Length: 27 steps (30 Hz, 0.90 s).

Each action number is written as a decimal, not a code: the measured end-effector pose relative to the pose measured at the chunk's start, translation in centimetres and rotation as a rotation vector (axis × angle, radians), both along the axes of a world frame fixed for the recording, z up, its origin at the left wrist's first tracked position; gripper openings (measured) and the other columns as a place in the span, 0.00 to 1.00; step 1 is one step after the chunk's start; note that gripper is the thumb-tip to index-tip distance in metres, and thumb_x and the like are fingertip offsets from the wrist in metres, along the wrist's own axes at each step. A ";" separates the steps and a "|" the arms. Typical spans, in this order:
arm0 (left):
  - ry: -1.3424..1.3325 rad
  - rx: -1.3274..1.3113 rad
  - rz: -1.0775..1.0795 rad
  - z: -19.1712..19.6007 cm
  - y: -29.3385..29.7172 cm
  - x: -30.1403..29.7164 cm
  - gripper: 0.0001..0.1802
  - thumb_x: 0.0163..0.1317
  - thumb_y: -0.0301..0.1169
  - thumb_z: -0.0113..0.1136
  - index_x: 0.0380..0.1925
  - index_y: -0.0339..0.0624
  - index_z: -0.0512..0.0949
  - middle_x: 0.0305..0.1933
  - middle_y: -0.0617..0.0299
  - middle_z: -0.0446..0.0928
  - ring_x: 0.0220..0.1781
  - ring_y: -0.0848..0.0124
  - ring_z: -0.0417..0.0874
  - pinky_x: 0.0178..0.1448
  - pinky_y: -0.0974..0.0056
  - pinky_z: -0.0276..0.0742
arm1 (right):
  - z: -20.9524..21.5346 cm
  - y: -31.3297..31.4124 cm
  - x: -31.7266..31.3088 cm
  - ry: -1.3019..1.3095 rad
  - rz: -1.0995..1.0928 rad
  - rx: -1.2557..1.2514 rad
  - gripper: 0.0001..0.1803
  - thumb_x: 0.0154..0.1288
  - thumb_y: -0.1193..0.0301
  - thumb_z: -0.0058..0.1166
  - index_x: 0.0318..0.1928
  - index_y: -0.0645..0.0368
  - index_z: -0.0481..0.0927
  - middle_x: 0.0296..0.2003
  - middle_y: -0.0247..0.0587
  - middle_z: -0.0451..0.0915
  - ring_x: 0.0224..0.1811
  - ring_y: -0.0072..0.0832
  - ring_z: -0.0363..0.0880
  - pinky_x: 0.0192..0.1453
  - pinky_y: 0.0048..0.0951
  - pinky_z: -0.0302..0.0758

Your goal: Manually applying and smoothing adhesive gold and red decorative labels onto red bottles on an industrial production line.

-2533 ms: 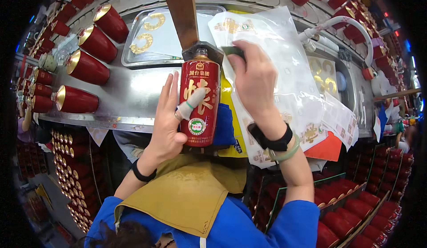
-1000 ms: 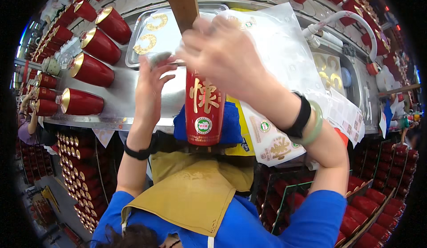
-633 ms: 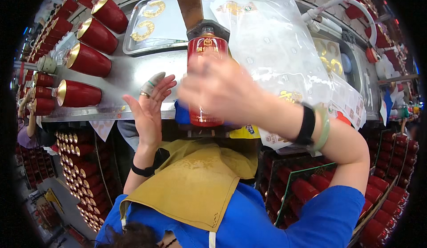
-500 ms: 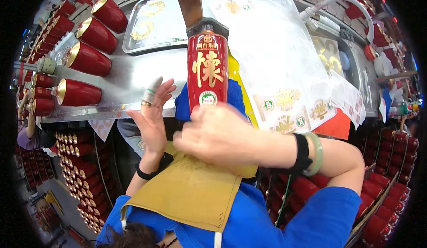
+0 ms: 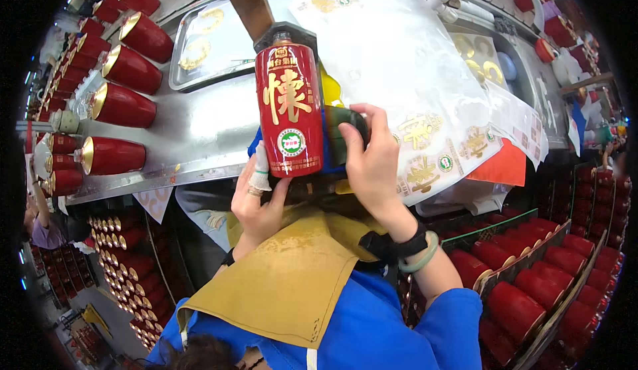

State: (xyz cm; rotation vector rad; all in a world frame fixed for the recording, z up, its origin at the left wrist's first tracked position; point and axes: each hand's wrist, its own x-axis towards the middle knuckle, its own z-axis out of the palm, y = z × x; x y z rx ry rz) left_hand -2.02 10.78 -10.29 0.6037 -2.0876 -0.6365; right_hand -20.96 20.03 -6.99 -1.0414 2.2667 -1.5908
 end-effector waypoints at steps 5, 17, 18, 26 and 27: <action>0.051 0.281 0.049 2.3 0.5 -1.1 0.49 0.48 0.25 0.84 0.72 0.32 0.71 0.62 0.48 0.82 0.62 0.59 0.84 0.66 0.58 0.78 | 4.1 -0.3 -1.7 0.083 0.128 -0.164 0.12 0.67 0.84 0.60 0.50 0.63 0.82 0.39 0.43 0.86 0.38 0.31 0.84 0.45 0.34 0.79; 0.010 0.265 0.042 1.1 -1.3 -1.1 0.35 0.44 0.24 0.79 0.57 0.34 0.82 0.45 0.53 0.86 0.53 0.56 0.84 0.72 0.49 0.70 | 8.1 0.2 0.9 0.797 0.732 -0.070 0.18 0.46 0.72 0.65 0.42 0.51 0.91 0.39 0.25 0.87 0.33 0.25 0.75 0.39 0.31 0.69; 0.013 0.266 0.044 1.1 -1.3 -1.1 0.35 0.44 0.24 0.79 0.57 0.34 0.82 0.45 0.53 0.86 0.53 0.56 0.84 0.72 0.49 0.70 | 7.7 -0.3 0.4 0.797 0.621 -0.155 0.17 0.48 0.71 0.65 0.42 0.50 0.91 0.40 0.23 0.87 0.32 0.24 0.74 0.38 0.31 0.69; 0.040 -0.166 0.032 2.0 -0.6 -1.9 0.24 0.54 0.28 0.76 0.53 0.53 0.88 0.71 0.52 0.76 0.68 0.53 0.76 0.69 0.50 0.74 | 9.3 0.8 -1.2 0.629 0.615 -0.022 0.15 0.53 0.75 0.69 0.43 0.53 0.89 0.38 0.32 0.88 0.35 0.30 0.79 0.42 0.33 0.74; 0.007 -0.247 -0.016 2.0 -0.6 -1.7 0.21 0.55 0.29 0.74 0.51 0.57 0.89 0.69 0.54 0.78 0.67 0.54 0.76 0.68 0.50 0.74 | 9.7 0.6 -1.7 0.610 0.474 -0.049 0.15 0.53 0.77 0.71 0.44 0.55 0.89 0.37 0.34 0.88 0.35 0.31 0.81 0.42 0.33 0.74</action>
